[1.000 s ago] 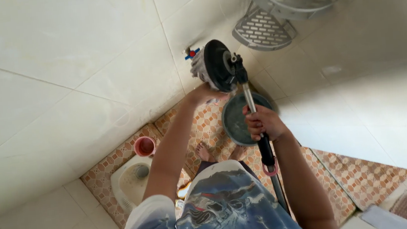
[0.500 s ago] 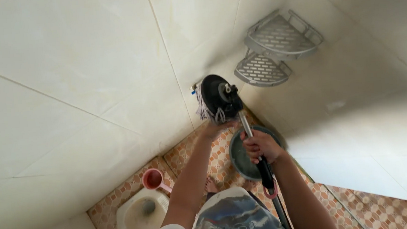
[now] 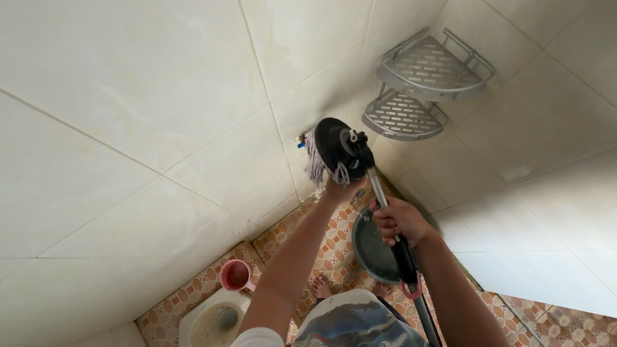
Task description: Cleaning a spin mop head using a bucket of water and a faucet in a bathroom.
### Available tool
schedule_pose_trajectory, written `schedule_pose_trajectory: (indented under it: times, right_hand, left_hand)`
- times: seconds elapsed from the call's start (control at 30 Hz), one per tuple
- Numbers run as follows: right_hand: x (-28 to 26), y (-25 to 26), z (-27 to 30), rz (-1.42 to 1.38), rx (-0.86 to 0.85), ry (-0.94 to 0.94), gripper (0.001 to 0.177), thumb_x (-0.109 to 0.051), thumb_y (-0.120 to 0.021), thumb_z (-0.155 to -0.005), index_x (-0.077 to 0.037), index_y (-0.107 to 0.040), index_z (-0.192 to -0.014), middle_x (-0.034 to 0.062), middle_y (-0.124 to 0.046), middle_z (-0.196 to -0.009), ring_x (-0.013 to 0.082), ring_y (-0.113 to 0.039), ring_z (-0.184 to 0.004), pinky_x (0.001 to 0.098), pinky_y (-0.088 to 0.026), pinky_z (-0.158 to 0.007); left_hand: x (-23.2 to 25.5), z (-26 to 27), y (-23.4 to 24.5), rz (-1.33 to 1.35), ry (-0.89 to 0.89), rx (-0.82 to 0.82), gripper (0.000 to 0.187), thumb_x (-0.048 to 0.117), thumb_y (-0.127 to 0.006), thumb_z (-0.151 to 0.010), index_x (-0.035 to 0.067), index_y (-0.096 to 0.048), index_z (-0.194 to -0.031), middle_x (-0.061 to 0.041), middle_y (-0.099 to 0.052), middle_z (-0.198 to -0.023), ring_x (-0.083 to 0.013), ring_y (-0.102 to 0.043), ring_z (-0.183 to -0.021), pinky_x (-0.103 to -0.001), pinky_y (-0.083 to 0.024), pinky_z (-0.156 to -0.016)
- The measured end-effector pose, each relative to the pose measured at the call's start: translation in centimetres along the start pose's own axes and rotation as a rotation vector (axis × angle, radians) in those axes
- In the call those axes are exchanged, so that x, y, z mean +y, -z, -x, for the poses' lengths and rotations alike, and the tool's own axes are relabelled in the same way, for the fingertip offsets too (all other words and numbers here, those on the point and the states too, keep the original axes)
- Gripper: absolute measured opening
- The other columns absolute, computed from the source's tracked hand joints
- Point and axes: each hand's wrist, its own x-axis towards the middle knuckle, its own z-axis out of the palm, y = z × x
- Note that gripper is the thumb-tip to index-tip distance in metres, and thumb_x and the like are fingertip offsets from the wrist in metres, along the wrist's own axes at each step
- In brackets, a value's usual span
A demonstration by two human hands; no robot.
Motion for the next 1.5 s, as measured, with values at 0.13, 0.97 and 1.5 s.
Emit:
schedule_pose_trajectory:
  times: [0.13, 0.97, 1.5]
  right_hand:
    - [-0.1, 0.7, -0.3, -0.051, -0.053, 0.040, 0.011, -0.007, -0.050, -0.095, -0.010, -0.049, -0.105, -0.0043, -0.034, -0.057, 0.0058, -0.032, -0.039, 0.0271, -0.034, -0.036]
    - [-0.7, -1.0, 0.9, 0.021, -0.062, 0.069, 0.008, -0.005, -0.048, -0.096, -0.010, -0.049, -0.103, -0.0037, -0.034, -0.058, 0.0066, -0.033, -0.040, 0.0278, -0.035, -0.037]
    - [-1.3, -1.5, 1.1, -0.011, -0.103, 0.053, 0.009, -0.005, -0.049, -0.095, -0.011, -0.048, -0.101, -0.0051, -0.032, -0.056, 0.0056, -0.031, -0.039, 0.0267, -0.034, -0.036]
  left_hand:
    - [2.7, -0.4, 6.1, 0.161, 0.255, -0.233, 0.058, 0.035, -0.084, -0.080, 0.011, -0.066, -0.130, -0.010, -0.073, -0.122, -0.0277, -0.067, -0.115, -0.044, -0.054, -0.096]
    - [0.2, -0.9, -1.6, -0.307, -0.323, 0.035, 0.030, 0.025, -0.061, -0.102, 0.007, -0.064, -0.126, -0.012, -0.065, -0.125, -0.0319, -0.058, -0.120, -0.046, -0.044, -0.105]
    - [3.4, 1.6, 5.8, 1.318, 0.461, -0.155, 0.094, 0.050, -0.086, -0.072, 0.005, -0.049, -0.145, -0.012, -0.072, -0.127, -0.0286, -0.069, -0.116, -0.043, -0.058, -0.101]
